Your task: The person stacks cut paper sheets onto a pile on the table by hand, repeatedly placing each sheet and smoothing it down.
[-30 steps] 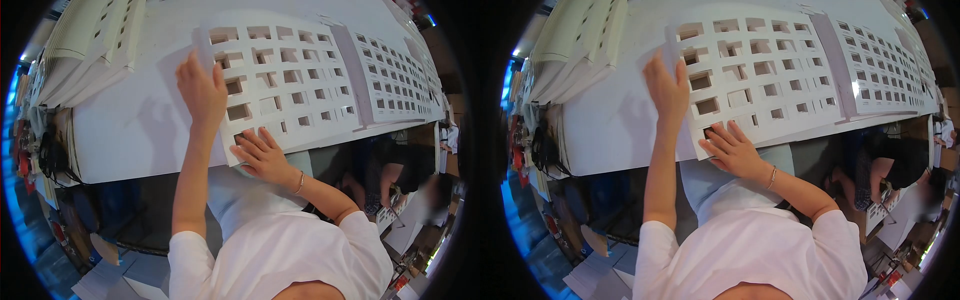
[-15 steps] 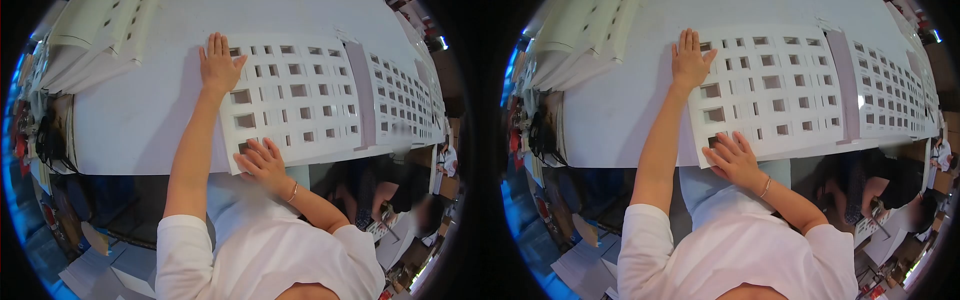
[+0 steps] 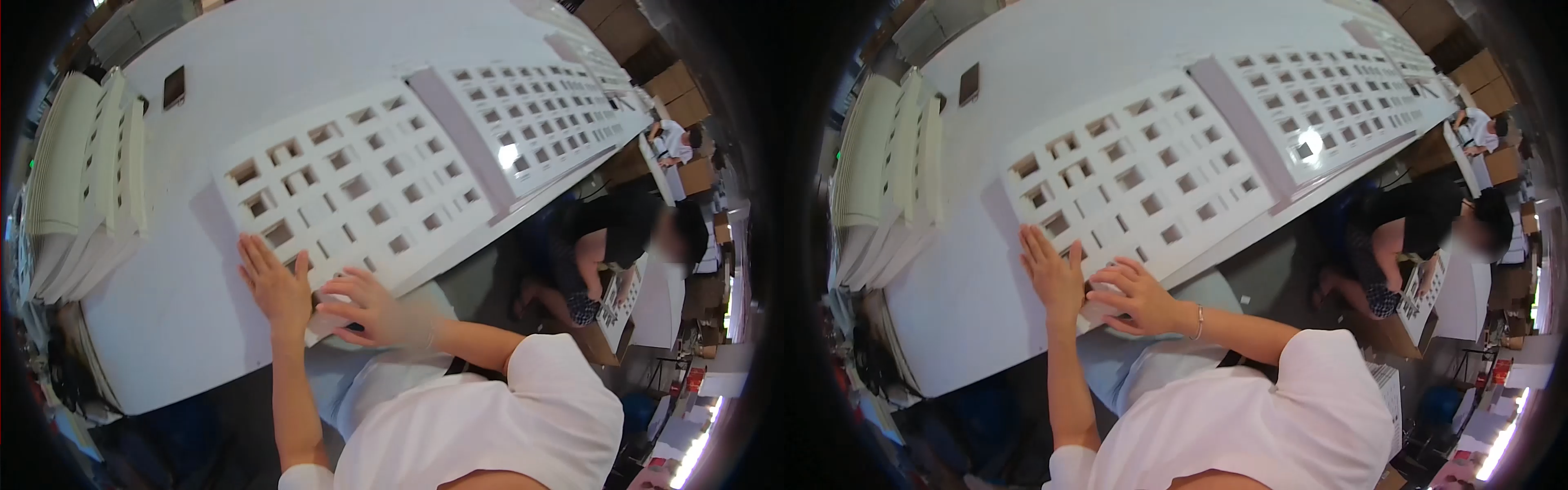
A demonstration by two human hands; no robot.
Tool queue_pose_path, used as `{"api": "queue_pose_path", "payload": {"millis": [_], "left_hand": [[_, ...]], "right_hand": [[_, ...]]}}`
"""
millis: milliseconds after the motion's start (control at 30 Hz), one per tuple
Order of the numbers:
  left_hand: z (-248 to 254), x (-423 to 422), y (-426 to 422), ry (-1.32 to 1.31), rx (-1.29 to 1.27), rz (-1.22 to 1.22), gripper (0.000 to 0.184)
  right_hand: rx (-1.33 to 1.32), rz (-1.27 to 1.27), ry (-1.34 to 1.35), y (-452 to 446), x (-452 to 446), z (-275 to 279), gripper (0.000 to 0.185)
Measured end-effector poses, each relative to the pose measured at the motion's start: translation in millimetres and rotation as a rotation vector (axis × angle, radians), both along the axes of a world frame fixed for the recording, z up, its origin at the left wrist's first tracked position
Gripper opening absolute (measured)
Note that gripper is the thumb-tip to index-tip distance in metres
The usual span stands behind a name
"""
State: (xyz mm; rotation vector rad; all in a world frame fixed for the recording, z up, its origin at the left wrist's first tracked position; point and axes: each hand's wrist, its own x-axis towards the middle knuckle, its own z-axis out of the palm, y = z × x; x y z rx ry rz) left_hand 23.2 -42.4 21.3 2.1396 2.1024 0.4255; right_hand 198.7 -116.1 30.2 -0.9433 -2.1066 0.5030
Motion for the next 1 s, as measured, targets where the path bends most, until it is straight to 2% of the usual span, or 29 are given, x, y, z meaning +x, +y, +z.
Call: {"api": "queue_pose_path", "payload": {"millis": [33, 67, 167, 200, 267, 333, 467, 667, 767, 867, 933, 1000], "left_hand": [[0, 0, -1, 0.005, -0.002, 0.002, 0.086], [0, 1, -2, -0.004, 0.008, 0.000, 0.085], [1, 0, -3, -0.022, 0.024, -0.005, 0.084], [0, 0, -3, -0.029, 0.023, -0.005, 0.084], [1, 0, -3, -0.039, 0.017, -0.005, 0.084], [4, 0, -4, -0.039, 0.008, -0.003, 0.085], [8, 0, -5, -0.046, 0.011, 0.003, 0.084], [8, -1, -5, -0.046, 0.009, -0.006, 0.085], [11, 0, -5, -0.026, -0.009, -0.003, 0.085], [14, 1, -5, 0.035, 0.019, -0.003, 0.083], [6, 0, -7, 0.089, 0.112, -0.014, 0.078], [10, -1, -9, -0.029, 0.251, -0.095, 0.070]], "right_hand": [[0.080, -0.100, -0.125, 7, 16, 5, 0.052], [-0.016, -0.238, 0.034, 17, 38, -24, 0.052], [0.292, -0.697, -0.250, 71, 123, 17, 0.051], [0.169, -0.858, -0.347, 86, 161, 16, 0.050], [0.396, -1.078, -0.620, 113, 228, 15, 0.047], [0.266, -1.137, -0.767, 124, 273, 3, 0.043], [0.163, -1.053, -0.870, 131, 296, 4, 0.033], [-0.144, -1.019, -0.702, 135, 308, 32, 0.037], [0.022, -0.990, -1.031, 137, 298, 45, 0.041], [-0.020, -0.705, -1.112, 136, 256, 68, 0.043], [-0.373, -0.315, -0.597, 115, 202, 127, 0.043], [-0.722, -0.115, 0.421, 82, 155, 193, 0.043]]}}
